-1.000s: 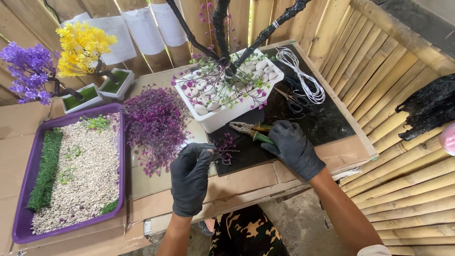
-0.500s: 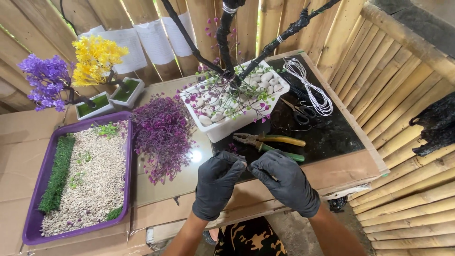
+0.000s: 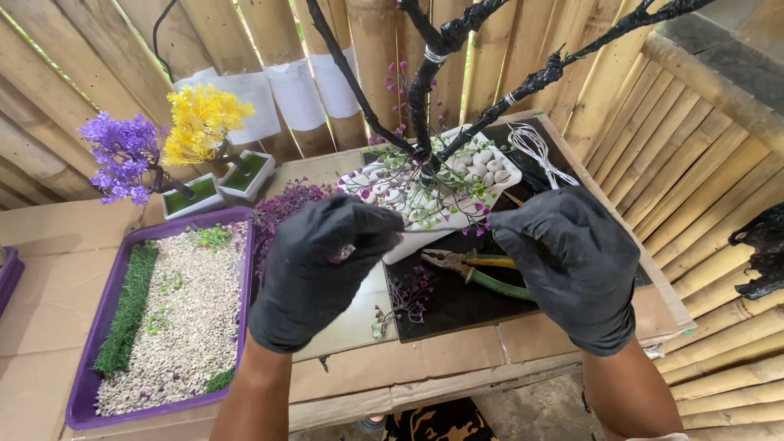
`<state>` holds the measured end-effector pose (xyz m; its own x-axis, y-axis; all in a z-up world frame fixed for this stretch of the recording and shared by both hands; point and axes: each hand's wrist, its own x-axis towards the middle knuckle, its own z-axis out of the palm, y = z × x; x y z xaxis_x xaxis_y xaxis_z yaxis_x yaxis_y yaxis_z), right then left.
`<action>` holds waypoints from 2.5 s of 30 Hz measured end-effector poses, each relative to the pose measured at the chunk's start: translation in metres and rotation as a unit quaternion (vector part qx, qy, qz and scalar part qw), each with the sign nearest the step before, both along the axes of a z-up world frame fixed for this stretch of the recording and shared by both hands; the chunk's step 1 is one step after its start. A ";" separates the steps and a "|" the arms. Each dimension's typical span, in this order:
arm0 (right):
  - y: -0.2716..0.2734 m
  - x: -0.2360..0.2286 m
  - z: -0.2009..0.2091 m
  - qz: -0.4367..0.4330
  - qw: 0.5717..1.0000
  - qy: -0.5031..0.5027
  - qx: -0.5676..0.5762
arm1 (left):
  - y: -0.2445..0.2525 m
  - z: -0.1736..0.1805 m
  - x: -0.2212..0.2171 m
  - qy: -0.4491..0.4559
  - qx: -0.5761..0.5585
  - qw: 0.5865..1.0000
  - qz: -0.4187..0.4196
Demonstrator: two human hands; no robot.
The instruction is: The person uses pliers to bend and shape a small wire stem with purple artificial flowers. They then attach the shaped wire to a branch of a larger artificial bonsai tree, securing it in place.
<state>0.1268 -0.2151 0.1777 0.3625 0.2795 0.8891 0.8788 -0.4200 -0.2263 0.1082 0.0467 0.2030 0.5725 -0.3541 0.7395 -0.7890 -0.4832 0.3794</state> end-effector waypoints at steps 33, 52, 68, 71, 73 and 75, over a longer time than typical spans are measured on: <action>0.021 0.076 0.031 -0.142 0.986 -0.081 0.034 | 0.100 -0.014 0.132 0.211 -0.037 0.973 0.084; 0.054 0.122 0.037 -0.007 0.991 0.130 -0.026 | 0.049 -0.026 0.171 0.500 -0.341 0.765 -0.222; 0.072 0.138 0.021 0.004 0.988 0.097 -0.117 | 0.055 -0.016 0.176 0.280 0.014 0.956 -0.091; 0.064 0.124 0.030 -0.053 0.982 0.108 -0.145 | 0.057 -0.016 0.177 0.272 0.002 0.957 -0.102; 0.059 0.113 0.038 -0.071 0.978 0.132 -0.142 | 0.056 -0.024 0.179 0.308 -0.046 0.942 -0.124; 0.057 0.105 0.042 -0.090 0.974 0.152 -0.142 | 0.055 -0.026 0.183 0.341 -0.095 0.924 -0.147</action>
